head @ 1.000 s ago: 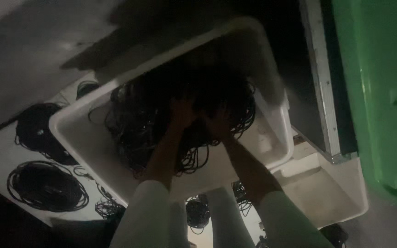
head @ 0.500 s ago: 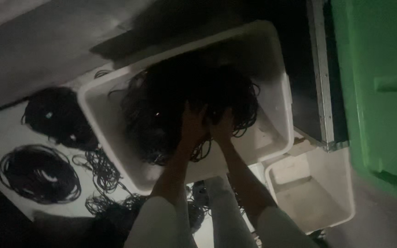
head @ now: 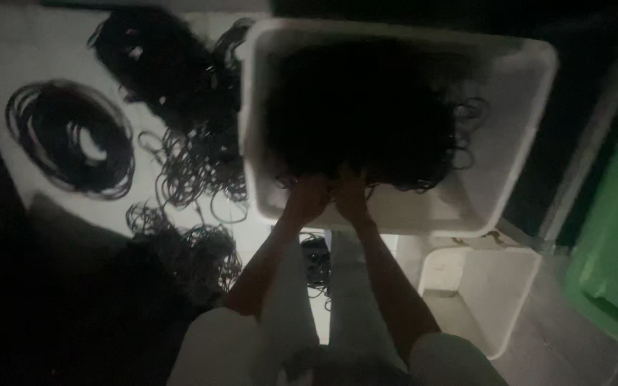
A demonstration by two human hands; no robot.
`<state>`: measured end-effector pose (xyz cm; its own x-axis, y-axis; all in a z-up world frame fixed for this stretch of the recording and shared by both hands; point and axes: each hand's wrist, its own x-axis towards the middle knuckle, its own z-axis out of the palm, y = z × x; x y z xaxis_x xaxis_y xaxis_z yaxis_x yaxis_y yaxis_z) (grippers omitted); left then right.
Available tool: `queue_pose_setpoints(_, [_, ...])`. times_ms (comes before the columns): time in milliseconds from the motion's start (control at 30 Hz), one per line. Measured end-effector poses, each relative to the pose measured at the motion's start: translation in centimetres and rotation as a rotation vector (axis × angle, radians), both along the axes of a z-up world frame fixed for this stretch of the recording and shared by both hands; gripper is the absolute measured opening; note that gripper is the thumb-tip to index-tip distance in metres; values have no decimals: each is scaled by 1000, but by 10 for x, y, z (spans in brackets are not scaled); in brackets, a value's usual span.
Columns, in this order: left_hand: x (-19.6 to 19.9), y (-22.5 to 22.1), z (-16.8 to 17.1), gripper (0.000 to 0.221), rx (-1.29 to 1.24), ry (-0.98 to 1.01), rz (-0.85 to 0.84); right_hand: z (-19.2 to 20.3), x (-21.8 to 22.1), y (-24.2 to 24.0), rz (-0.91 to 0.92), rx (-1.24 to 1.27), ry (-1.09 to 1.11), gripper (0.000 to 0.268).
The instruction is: The person picks up black cables from a pile on the floor and places them into a white bin, occasionally coiling them by hand.
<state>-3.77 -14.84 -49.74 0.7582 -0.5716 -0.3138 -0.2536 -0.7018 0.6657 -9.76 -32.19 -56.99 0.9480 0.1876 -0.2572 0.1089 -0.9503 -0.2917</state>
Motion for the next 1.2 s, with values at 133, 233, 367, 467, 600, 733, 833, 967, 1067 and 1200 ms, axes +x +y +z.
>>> queue_pose_setpoints(133, [-31, 39, -10, 23, -55, -109, 188, -13, 10, -5, 125, 123, 173, 64])
queue_pose_setpoints(233, [-37, 72, -6, 30, -240, -149, 431, 9, 17, -16, 64, 140, -302, 54])
queue_pose_setpoints(367, [-42, 103, -5, 27, -67, -210, 715, 47, 31, 5, -85, -103, -164, 50])
queue_pose_setpoints(467, [-55, 125, -22, 57, -138, -203, 789, 58, 26, 31, -187, 153, -129, 48])
queue_pose_setpoints(600, [-83, 116, -44, 61, -251, 138, 750, 73, -10, 73, -246, 331, 21, 41])
queue_pose_setpoints(733, [-88, 100, -35, 63, -81, 61, 472, 87, -23, 90, -223, 293, -89, 61])
queue_pose_setpoints(833, [-69, 87, -22, 70, -47, -88, 375, 79, -7, 76, -205, 93, -265, 77])
queue_pose_setpoints(967, [-10, 71, -28, 82, -63, -356, 313, 43, 42, 19, -185, 50, -266, 95])
queue_pose_setpoints(1067, [12, 57, -38, 70, -221, -378, 327, 10, 58, 5, -135, 64, -169, 79])
queue_pose_setpoints(1200, [44, 33, -34, 86, -31, -329, 262, -4, 16, 41, -109, 91, 39, 58])
